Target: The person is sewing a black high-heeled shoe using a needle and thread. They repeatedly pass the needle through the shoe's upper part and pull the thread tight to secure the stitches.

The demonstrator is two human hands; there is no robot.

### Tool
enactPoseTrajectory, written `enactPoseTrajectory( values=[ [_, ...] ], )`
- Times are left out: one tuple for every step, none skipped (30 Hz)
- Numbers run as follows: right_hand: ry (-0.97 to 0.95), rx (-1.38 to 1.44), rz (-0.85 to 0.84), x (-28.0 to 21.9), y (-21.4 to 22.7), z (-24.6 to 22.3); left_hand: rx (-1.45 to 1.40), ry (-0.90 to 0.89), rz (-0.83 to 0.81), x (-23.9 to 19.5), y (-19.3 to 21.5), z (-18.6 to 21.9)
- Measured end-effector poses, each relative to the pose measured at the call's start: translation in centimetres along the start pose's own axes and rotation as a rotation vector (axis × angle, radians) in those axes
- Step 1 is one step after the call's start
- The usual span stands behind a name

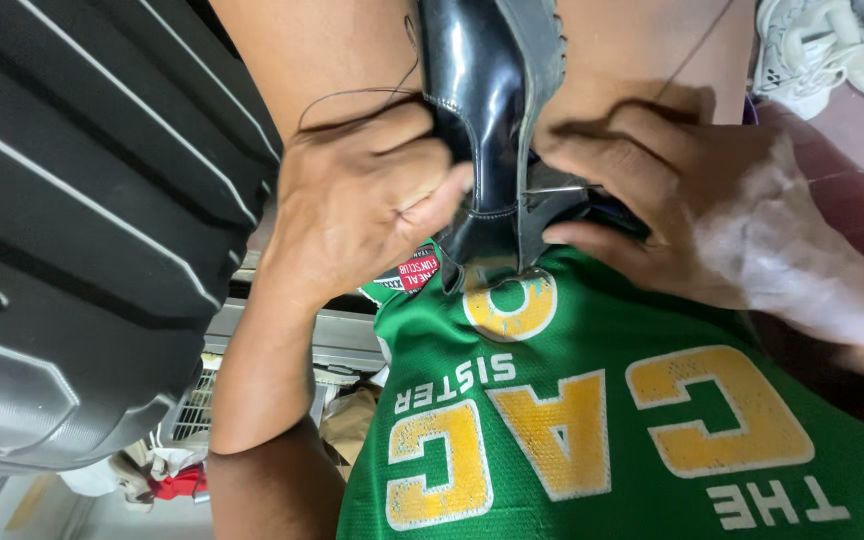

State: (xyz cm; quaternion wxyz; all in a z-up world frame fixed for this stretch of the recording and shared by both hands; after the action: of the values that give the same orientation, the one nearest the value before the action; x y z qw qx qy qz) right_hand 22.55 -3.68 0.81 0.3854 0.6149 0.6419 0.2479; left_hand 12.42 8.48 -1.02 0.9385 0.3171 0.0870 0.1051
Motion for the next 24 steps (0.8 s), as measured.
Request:
enactPoseTrajectory(
  values=[
    [0.014, -0.005, 0.024, 0.0, 0.2, -0.2, 0.025, 0.028, 0.029, 0.0, 0.3, -0.2],
    [0.023, -0.011, 0.043, 0.0, 0.6, -0.5, 0.044, 0.055, 0.055, -0.1, 0.5, -0.4],
    [0.001, -0.036, -0.019, 0.0, 0.2, -0.3, -0.041, 0.021, 0.124, 0.0, 1.1, 0.1],
    [-0.024, -0.066, -0.081, 0.0, -0.2, 0.0, -0.130, -0.018, 0.194, 0.1, 1.5, 0.5],
    [-0.050, -0.096, -0.144, 0.1, -0.6, 0.3, -0.219, -0.057, 0.263, 0.2, 2.0, 0.9],
    [-0.069, -0.004, -0.153, 0.3, -0.4, 0.4, -0.309, -0.046, 0.244, 0.4, 1.8, 0.7],
    [-0.088, 0.089, -0.163, 0.5, -0.1, 0.7, -0.399, -0.035, 0.223, 0.5, 1.5, 0.6],
    [-0.104, 0.182, -0.172, 0.8, 0.1, 0.9, -0.487, -0.023, 0.205, 0.6, 1.5, 0.4],
    [-0.075, 0.313, -0.113, 1.2, 0.8, 0.7, -0.480, 0.033, 0.118, 0.6, 0.7, 0.0],
    [-0.049, 0.445, -0.051, 1.5, 1.6, 0.7, -0.471, 0.088, 0.029, 0.5, 0.1, -0.3],
    [-0.022, 0.577, 0.011, 1.6, 2.5, 0.5, -0.462, 0.143, -0.061, 0.3, -0.5, -0.7],
    [-0.111, 0.713, 0.028, 1.3, 2.5, 1.4, -0.438, 0.110, -0.098, 0.3, -0.5, -0.4],
    [-0.202, 0.848, 0.046, 0.9, 2.4, 2.1, -0.413, 0.076, -0.135, 0.3, -0.6, -0.1],
    [-0.239, 0.985, 0.059, 0.5, 2.1, 2.4, -0.388, 0.040, -0.173, 0.3, -0.8, 0.3],
    [-0.276, 1.122, 0.075, 0.1, 1.8, 2.6, -0.341, 0.040, -0.185, 0.3, -0.9, 0.3],
    [-0.252, 1.257, 0.094, 0.1, 1.3, 2.7, -0.290, 0.030, -0.198, 0.6, -1.1, 0.5],
    [-0.227, 1.391, 0.112, -0.1, 0.8, 2.5, -0.239, 0.021, -0.209, 0.9, -1.3, 0.7],
    [-0.225, 1.410, 0.117, -0.4, 0.1, 2.4, -0.239, 0.000, -0.203, 1.1, -1.5, 1.0],
    [-0.224, 1.428, 0.122, -0.6, -0.7, 2.3, -0.239, -0.021, -0.198, 1.3, -1.6, 1.3],
    [-0.217, 1.450, 0.121, -0.6, -1.4, 2.1, -0.236, -0.036, -0.187, 1.3, -1.6, 1.6],
    [-0.186, 1.313, 0.139, -0.5, -1.8, 2.0, -0.227, -0.021, -0.205, 1.2, -1.8, 1.5],
    [-0.155, 1.172, 0.160, -0.3, -2.0, 1.9, -0.216, -0.010, -0.223, 1.2, -2.0, 1.4],
    [-0.143, 1.093, 0.169, -0.2, -2.1, 1.9, -0.206, 0.001, -0.241, 1.2, -2.2, 1.2],
    [-0.137, 1.014, 0.178, -0.2, -2.3, 1.8, -0.197, 0.020, -0.256, 1.2, -2.4, 0.9]
  ],
)
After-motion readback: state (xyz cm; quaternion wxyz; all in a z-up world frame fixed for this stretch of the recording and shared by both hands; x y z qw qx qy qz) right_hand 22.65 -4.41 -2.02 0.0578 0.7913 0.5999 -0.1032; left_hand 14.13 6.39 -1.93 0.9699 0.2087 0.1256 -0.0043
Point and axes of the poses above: each hand's wrist, its own x-axis towards the middle knuckle, its own y-axis out of the back of the hand, z = x × y, the point moved 10 cm from there along x, towards the middle knuckle, and after that the axes turned 5 degrees about z, right-handed, at the moved point
